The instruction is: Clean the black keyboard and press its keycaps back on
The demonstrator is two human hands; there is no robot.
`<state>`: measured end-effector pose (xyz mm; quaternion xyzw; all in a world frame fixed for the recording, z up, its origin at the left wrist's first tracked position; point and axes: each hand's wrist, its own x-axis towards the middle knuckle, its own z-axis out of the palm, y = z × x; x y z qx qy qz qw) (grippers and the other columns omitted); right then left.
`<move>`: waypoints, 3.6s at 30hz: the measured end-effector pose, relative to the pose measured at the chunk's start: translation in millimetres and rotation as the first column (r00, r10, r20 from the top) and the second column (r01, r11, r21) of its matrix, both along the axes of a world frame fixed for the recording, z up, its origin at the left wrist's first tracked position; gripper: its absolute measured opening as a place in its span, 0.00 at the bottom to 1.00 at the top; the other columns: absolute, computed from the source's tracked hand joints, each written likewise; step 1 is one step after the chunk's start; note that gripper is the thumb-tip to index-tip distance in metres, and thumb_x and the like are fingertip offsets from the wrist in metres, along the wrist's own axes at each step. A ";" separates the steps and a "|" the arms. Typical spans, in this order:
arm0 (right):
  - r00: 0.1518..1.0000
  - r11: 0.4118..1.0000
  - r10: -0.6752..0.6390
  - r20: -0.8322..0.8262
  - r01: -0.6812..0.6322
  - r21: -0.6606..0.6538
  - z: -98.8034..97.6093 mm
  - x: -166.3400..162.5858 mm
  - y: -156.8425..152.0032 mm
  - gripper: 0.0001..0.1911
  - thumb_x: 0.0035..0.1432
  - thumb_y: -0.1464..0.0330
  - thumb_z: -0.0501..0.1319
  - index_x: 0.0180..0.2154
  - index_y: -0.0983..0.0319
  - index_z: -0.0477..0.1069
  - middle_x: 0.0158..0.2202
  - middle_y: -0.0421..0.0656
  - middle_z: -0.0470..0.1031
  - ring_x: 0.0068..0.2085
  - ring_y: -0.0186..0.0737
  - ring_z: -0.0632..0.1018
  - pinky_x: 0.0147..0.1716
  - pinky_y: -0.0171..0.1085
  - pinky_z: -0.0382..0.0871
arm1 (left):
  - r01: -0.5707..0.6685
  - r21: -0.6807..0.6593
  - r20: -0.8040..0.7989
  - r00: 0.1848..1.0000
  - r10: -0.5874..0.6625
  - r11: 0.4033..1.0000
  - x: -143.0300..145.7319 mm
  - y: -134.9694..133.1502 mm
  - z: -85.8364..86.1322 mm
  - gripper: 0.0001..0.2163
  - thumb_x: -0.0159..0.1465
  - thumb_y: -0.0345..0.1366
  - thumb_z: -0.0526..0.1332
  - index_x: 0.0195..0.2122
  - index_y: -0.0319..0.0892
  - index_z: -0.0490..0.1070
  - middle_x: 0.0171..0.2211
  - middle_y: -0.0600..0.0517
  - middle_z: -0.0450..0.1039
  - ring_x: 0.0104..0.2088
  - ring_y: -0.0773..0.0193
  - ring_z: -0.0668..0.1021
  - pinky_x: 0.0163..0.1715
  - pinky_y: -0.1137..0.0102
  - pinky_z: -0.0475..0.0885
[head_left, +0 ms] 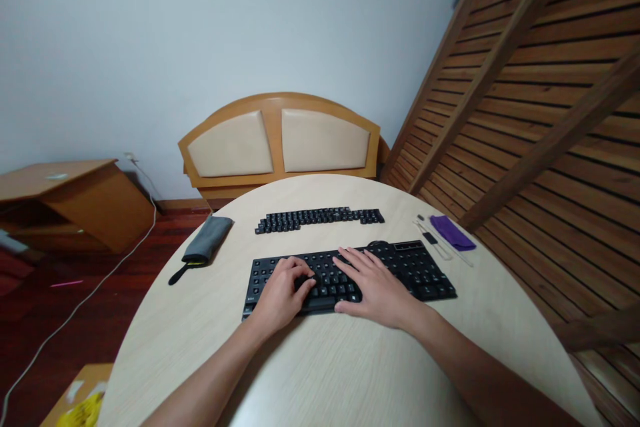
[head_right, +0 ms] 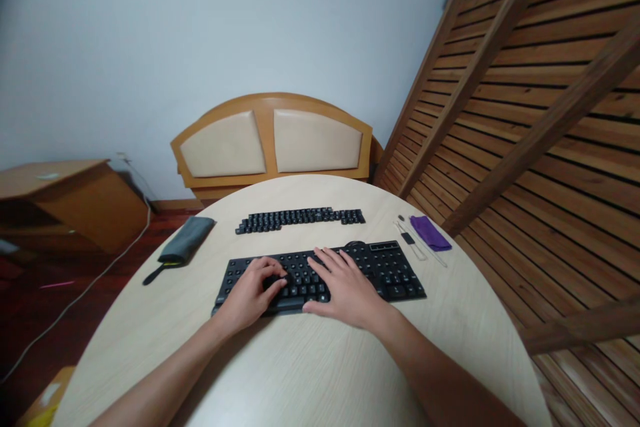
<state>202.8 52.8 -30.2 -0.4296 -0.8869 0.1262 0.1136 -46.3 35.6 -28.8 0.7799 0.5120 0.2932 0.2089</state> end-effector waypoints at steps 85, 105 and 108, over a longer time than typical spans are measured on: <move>0.981 0.970 0.192 -0.037 -0.183 0.159 3.8 -19.7 -15.0 0.25 0.63 0.64 0.59 0.61 0.54 0.64 0.61 0.46 0.68 0.64 0.49 0.64 0.63 0.52 0.58 | -0.017 0.018 -0.040 0.999 0.018 1.000 1.3 1.0 -1.2 0.04 0.65 0.34 0.63 0.37 0.45 0.78 0.46 0.48 0.75 0.48 0.54 0.75 0.52 0.58 0.69; 0.982 0.977 0.171 -0.082 -0.158 0.140 -0.3 -14.4 -7.1 0.25 0.64 0.62 0.58 0.62 0.55 0.63 0.63 0.45 0.67 0.65 0.47 0.64 0.65 0.52 0.56 | -0.490 0.135 -0.332 0.796 0.506 0.861 -110.3 86.8 -6.8 0.15 0.68 0.39 0.58 0.54 0.47 0.74 0.50 0.46 0.72 0.47 0.54 0.77 0.40 0.68 0.72; 0.983 0.979 0.167 -0.079 -0.155 0.134 0.4 -14.7 -7.1 0.26 0.64 0.62 0.58 0.62 0.54 0.63 0.63 0.45 0.67 0.66 0.47 0.63 0.65 0.53 0.56 | -0.492 0.134 -0.340 0.792 0.507 0.860 -109.8 88.0 -8.7 0.14 0.69 0.40 0.58 0.53 0.47 0.75 0.51 0.46 0.72 0.47 0.54 0.77 0.40 0.68 0.72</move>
